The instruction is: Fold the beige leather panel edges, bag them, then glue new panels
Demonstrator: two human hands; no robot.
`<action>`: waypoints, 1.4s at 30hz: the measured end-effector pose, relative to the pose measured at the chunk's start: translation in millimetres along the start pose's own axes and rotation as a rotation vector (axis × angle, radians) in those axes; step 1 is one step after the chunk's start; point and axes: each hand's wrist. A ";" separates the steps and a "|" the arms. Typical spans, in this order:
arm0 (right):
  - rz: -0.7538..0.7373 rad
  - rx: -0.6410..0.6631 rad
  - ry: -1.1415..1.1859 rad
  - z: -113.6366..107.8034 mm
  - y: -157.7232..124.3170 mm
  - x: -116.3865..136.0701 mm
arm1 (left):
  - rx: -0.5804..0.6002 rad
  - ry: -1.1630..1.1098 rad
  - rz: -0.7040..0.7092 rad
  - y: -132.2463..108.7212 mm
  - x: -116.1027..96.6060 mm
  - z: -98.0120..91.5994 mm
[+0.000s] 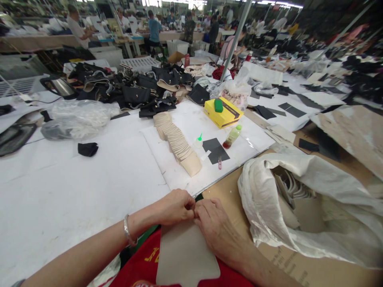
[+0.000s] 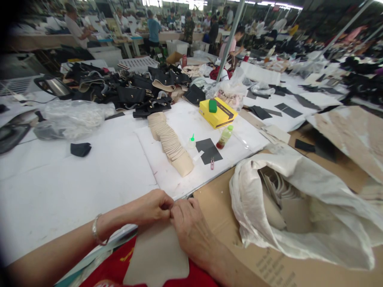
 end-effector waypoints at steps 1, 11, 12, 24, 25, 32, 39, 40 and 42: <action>0.014 0.006 0.016 -0.2 -0.5 -0.5 | 0.019 -0.008 0.028 -1.5 0.5 -0.4; 0.052 0.035 0.140 -9.1 -0.7 -2.9 | 0.000 -0.110 0.036 -19.8 4.9 8.4; 0.057 0.027 0.162 -9.4 -0.7 -3.9 | -0.039 -0.108 0.021 -19.3 4.9 11.4; 0.183 0.233 0.481 -19.7 -6.7 -22.6 | -0.134 -0.045 0.021 -13.5 -3.4 16.9; 0.193 0.236 0.491 -20.2 -6.3 -23.6 | -0.130 -0.034 0.020 -13.5 -5.5 16.1; 0.171 0.188 0.585 -19.3 -5.7 -33.6 | -0.118 0.035 0.029 -7.4 -13.9 13.8; 0.113 0.091 0.640 -11.4 -11.1 -39.4 | -0.194 0.029 0.105 5.7 -10.2 26.6; 0.112 0.084 0.633 -11.2 -12.1 -39.8 | -0.186 0.005 0.114 5.8 -9.3 26.7; 0.113 0.079 0.609 -12.2 -14.6 -40.7 | -0.167 -0.069 0.097 3.4 -7.6 24.3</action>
Point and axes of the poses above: each hand's wrist, its own y-axis towards the middle knuckle, its own z-axis out of the palm, x = y × z, and after that the axes turned 7 degrees about x, right-handed
